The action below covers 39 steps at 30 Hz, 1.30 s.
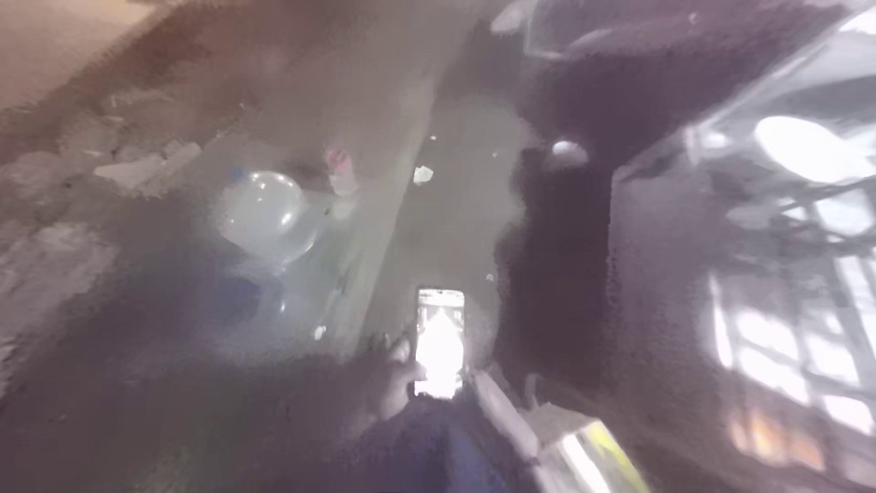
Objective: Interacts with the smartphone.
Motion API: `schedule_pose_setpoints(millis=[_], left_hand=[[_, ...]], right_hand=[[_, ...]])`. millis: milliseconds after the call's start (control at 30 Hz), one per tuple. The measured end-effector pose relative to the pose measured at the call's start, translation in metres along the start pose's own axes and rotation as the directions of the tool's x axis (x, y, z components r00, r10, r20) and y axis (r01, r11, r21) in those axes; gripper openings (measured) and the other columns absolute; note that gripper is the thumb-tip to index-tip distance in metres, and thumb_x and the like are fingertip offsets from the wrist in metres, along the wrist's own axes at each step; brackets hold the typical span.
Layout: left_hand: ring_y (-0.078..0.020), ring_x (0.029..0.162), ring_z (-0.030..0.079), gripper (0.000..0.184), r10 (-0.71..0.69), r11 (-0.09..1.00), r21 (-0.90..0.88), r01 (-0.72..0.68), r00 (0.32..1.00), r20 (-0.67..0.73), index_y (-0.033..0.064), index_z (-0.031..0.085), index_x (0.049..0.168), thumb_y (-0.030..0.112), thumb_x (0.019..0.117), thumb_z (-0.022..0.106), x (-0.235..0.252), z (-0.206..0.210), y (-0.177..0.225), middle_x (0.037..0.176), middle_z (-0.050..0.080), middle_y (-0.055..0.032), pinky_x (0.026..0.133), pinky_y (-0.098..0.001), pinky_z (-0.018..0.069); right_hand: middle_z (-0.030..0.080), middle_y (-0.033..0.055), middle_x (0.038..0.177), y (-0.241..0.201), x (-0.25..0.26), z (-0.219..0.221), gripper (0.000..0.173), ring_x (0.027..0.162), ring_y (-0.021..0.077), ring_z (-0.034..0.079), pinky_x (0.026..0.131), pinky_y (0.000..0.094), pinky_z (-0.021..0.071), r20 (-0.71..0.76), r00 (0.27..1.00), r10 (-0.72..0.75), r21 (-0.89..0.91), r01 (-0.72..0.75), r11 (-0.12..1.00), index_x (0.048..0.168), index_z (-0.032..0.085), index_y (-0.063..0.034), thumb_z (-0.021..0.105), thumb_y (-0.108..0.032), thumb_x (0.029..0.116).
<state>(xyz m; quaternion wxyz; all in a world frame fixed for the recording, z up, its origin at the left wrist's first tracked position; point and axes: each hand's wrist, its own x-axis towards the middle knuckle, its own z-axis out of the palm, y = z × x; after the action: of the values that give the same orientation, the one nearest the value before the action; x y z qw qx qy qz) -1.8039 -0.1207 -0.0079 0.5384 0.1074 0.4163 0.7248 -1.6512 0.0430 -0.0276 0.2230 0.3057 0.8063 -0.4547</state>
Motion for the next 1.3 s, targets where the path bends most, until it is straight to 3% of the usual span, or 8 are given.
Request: schedule_pose_setpoints(millis=[167, 267, 400, 500, 567, 700, 967, 1300], left_hand=[[-0.0085, 0.09, 0.069, 0.023, -0.085, 0.996, -0.047, 0.082, 0.994, -0.067, 0.0127, 0.064, 0.113, 0.017, 0.0911, 0.059, 0.036, -0.019, 0.028, 0.097, 0.071, 0.0018, 0.082, -0.031, 0.0585], [-0.0088, 0.096, 0.068, 0.04, -0.185, 0.982, -0.046, 0.182, 0.98, -0.071, 0.013, 0.064, 0.116, 0.048, 0.0975, 0.06, 0.048, -0.024, 0.046, 0.101, 0.07, 0.0012, 0.088, -0.0314, 0.0572], [-0.0142, 0.085, 0.071, 0.054, -0.327, 0.941, -0.111, 0.318, 0.943, -0.069, 0.012, 0.062, 0.109, 0.061, 0.0993, 0.043, 0.067, -0.01, 0.068, 0.091, 0.073, -0.0029, 0.077, -0.0343, 0.0607], [-0.007, 0.082, 0.069, 0.02, -0.327, 0.943, 0.049, 0.328, 0.945, -0.03, 0.0129, 0.061, 0.106, 0.016, 0.1042, 0.042, 0.083, -0.012, 0.065, 0.088, 0.071, 0.0033, 0.077, -0.0274, 0.0593], [-0.0069, 0.078, 0.067, 0.021, -0.341, 0.91, 0.237, 0.341, 0.939, -0.039, 0.0085, 0.059, 0.104, -0.001, 0.0849, 0.057, 0.095, -0.018, 0.058, 0.086, 0.069, 0.0024, 0.073, -0.0282, 0.0583], [-0.0074, 0.114, 0.061, 0.068, -0.36, 0.915, 0.237, 0.326, 0.926, 0.116, 0.0017, 0.042, 0.142, -0.011, 0.0764, 0.055, 0.112, -0.024, 0.048, 0.129, 0.063, -0.0045, 0.098, -0.0289, 0.0517], [-0.0153, 0.11, 0.066, 0.065, -0.304, 0.947, 0.175, 0.268, 0.925, 0.228, 0.0005, 0.039, 0.143, -0.01, 0.0783, 0.044, 0.187, -0.008, 0.048, 0.126, 0.065, -0.009, 0.095, -0.0374, 0.0562], [-0.0197, 0.115, 0.064, 0.069, -0.18, 0.975, 0.172, 0.139, 0.95, 0.254, 0.0006, 0.038, 0.145, -0.009, 0.0774, 0.046, 0.307, 0.052, 0.043, 0.131, 0.063, -0.0124, 0.098, -0.042, 0.0547]], right_hand=[[0.071, 0.0201, 0.11, 0.003, 0.025, -0.002, 0.028, 0.104, 0.0299, 0.068, 0.099, 0.0463, 0.0511, -0.105, 0.993, -0.045, 0.028, 0.048, 0.998, 0.121, 0.068, 0.0023, 0.057, -0.012, 0.1006], [0.074, 0.0084, 0.103, -0.001, 0.036, 0.0, 0.03, 0.094, 0.019, 0.071, 0.09, 0.0426, 0.0575, -0.225, 0.966, -0.126, 0.082, 0.148, 0.986, 0.118, 0.072, -0.0092, 0.065, -0.027, 0.0953], [0.074, 0.0116, 0.107, 0.01, 0.048, 0.006, 0.03, 0.098, 0.0242, 0.072, 0.092, 0.0467, 0.0566, -0.226, 0.971, -0.084, 0.072, 0.103, 0.992, 0.123, 0.071, -0.0085, 0.065, -0.02, 0.0956], [0.073, 0.0144, 0.112, 0.006, 0.047, 0.0, 0.031, 0.103, 0.0263, 0.07, 0.097, 0.0467, 0.0538, -0.201, 0.979, -0.028, 0.115, 0.052, 0.992, 0.125, 0.069, -0.0052, 0.063, -0.018, 0.0974], [0.074, 0.0149, 0.11, 0.004, 0.05, -0.007, 0.03, 0.101, 0.0256, 0.071, 0.095, 0.0444, 0.055, -0.23, 0.972, -0.04, 0.165, 0.079, 0.983, 0.122, 0.07, -0.0026, 0.062, -0.019, 0.0979], [0.074, 0.0123, 0.099, 0.015, 0.067, -0.018, 0.026, 0.09, 0.0232, 0.072, 0.087, 0.0443, 0.0578, -0.244, 0.968, -0.054, 0.161, 0.095, 0.982, 0.112, 0.073, -0.0042, 0.063, -0.024, 0.097], [0.072, 0.013, 0.093, 0.037, 0.113, -0.085, 0.028, 0.083, 0.0241, 0.07, 0.08, 0.0457, 0.0573, -0.22, 0.967, -0.129, 0.184, 0.171, 0.968, 0.11, 0.072, -0.0023, 0.063, -0.026, 0.0962], [0.075, 0.0013, 0.097, 0.089, 0.158, -0.215, 0.026, 0.086, 0.014, 0.071, 0.082, 0.0405, 0.0598, -0.35, 0.921, -0.17, 0.125, 0.225, 0.966, 0.118, 0.073, -0.0174, 0.065, -0.031, 0.0968]])
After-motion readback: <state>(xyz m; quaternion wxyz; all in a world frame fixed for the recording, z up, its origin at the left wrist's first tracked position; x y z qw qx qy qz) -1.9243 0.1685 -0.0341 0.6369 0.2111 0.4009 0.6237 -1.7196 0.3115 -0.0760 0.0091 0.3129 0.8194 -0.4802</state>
